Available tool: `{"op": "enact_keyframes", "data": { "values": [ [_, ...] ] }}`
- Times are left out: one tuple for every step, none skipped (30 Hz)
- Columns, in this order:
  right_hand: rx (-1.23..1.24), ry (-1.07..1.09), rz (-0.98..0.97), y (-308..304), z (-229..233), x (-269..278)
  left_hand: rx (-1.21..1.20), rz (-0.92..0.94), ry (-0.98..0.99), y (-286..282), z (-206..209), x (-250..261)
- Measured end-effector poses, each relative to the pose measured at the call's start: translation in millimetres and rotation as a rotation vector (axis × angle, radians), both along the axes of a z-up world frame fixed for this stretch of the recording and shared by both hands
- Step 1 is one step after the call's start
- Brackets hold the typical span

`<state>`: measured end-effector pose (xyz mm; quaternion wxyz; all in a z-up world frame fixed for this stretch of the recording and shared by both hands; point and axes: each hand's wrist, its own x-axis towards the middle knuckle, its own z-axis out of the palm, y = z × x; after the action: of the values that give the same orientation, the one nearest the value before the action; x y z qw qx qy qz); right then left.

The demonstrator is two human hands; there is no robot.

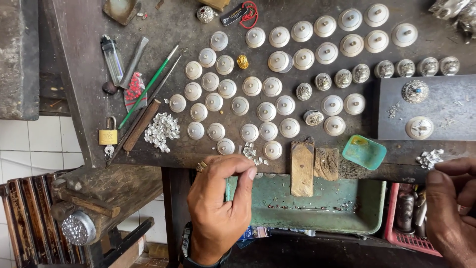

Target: Attaching small silver rings to decorative silver components using pliers at a jewelry workshop.

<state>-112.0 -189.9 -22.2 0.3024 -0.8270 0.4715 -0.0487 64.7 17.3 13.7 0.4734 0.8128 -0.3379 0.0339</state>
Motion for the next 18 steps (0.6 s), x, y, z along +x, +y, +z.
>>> {"op": "enact_keyframes", "data": {
  "values": [
    [-0.004, 0.002, -0.005, 3, 4, 2, -0.004, -0.005, 0.002, -1, 2, -5],
    [-0.026, -0.07, 0.014, 6, 8, 3, -0.115, 0.02, 0.194, -2, 3, -10],
    [-0.053, -0.138, 0.027, 9, 13, 2, -0.227, 0.035, 0.393, -4, 4, -16],
    [-0.064, -0.13, 0.016, 14, 13, 3, -0.234, 0.022, 0.402, -5, 3, -21],
    [-0.066, -0.3, 0.053, 19, 14, 2, -0.351, -0.014, 0.62, -6, 2, -26],
    [-0.071, -0.47, 0.092, 24, 14, 1, -0.465, -0.049, 0.841, -8, 1, -32],
    [-0.085, -0.452, 0.08, 25, 22, 5, -0.47, -0.064, 0.861, -10, -1, -36],
    [-0.125, -0.53, 0.275, 26, 29, 10, -0.494, -0.105, 0.988, -12, -4, -41],
    [-0.162, -0.607, 0.472, 27, 36, 15, -0.515, -0.148, 1.112, -13, -7, -45],
    [-0.174, -0.591, 0.461, 31, 40, 18, -0.517, -0.164, 1.128, -16, -10, -49],
    [-0.15, -0.62, 0.513, 37, 43, 20, -0.558, -0.163, 1.208, -16, -13, -54],
    [-0.126, -0.649, 0.565, 43, 46, 22, -0.598, -0.16, 1.289, -17, -16, -59],
    [-0.129, -0.638, 0.553, 44, 42, 20, -0.593, -0.17, 1.303, -18, -15, -61],
    [-0.124, -0.699, 0.628, 46, 38, 17, -0.585, -0.199, 1.276, -18, -14, -62],
    [-0.115, -0.767, 0.709, 47, 34, 16, -0.578, -0.224, 1.241, -18, -12, -62],
    [-0.118, -0.762, 0.701, 48, 33, 14, -0.574, -0.23, 1.247, -19, -12, -65],
    [-0.103, -0.77, 0.742, 49, 32, 13, -0.588, -0.242, 1.267, -19, -13, -68],
    [-0.088, -0.777, 0.783, 50, 31, 13, -0.602, -0.254, 1.286, -19, -13, -71]
  ]
}}
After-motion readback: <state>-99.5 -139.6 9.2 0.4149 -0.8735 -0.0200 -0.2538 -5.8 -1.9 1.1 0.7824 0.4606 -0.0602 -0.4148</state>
